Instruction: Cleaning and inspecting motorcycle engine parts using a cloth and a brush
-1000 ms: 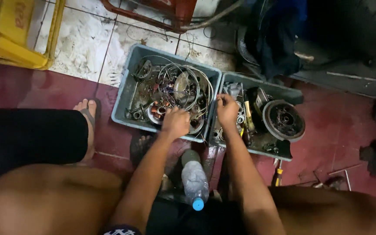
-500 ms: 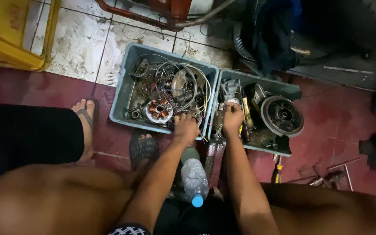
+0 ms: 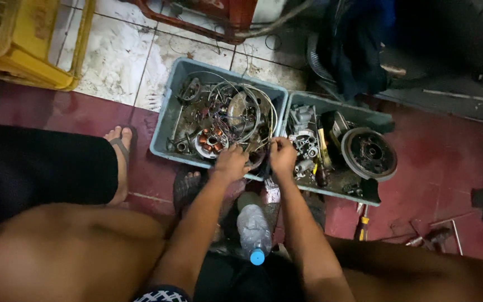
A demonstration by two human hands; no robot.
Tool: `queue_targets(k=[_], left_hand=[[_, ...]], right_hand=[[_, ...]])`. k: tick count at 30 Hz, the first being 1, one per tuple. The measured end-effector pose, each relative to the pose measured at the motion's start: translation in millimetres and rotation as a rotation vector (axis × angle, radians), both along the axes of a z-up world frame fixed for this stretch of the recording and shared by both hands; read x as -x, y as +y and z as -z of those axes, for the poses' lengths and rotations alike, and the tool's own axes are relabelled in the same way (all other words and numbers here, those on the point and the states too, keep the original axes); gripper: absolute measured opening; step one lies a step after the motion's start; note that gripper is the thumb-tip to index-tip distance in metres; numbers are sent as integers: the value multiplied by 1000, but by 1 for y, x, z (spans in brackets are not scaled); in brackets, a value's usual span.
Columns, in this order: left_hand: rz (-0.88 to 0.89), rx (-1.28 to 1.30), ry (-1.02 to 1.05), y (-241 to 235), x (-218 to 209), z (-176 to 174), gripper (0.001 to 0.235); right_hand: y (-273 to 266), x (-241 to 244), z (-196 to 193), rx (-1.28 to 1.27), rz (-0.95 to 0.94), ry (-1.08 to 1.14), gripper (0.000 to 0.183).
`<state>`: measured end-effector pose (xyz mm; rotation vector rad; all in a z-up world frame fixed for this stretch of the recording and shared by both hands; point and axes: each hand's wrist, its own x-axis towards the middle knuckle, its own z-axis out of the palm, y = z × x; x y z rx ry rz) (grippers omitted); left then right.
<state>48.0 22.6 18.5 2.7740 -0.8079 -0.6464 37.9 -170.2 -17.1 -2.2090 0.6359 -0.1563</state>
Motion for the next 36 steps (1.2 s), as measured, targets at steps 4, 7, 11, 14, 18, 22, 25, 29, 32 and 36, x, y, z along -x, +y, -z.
queue_targets(k=[4, 7, 11, 14, 18, 22, 25, 29, 32, 36], left_hand=[[75, -128, -43, 16, -11, 37, 39], [42, -159, -27, 20, -15, 50, 40], [-15, -166, 87, 11, -16, 43, 52], [-149, -136, 74, 4, -9, 56, 44], [-159, -125, 153, -6, -7, 51, 34], [-454, -215, -547, -14, -9, 81, 18], [-607, -167, 101, -17, -12, 107, 39], [-532, -279, 177, -19, -12, 100, 41], [-403, -245, 191, -12, -7, 74, 35], [-420, -186, 215, -9, -5, 40, 41]], right_hand=[[2, 0, -1, -5, 21, 66, 10], [-3, 0, 1, -66, 53, 59, 12], [-1, -2, -9, -108, 77, 51, 13], [2, 0, -8, -117, 105, 19, 12], [-16, 6, 17, -224, 233, -64, 18], [-58, 18, 62, -416, 706, -352, 8], [-122, 28, 120, -295, 876, -378, 9], [-163, 33, 119, -620, 1005, -554, 10], [-185, 31, 136, 27, 959, -110, 14], [-171, 11, 94, 184, 551, 84, 5]])
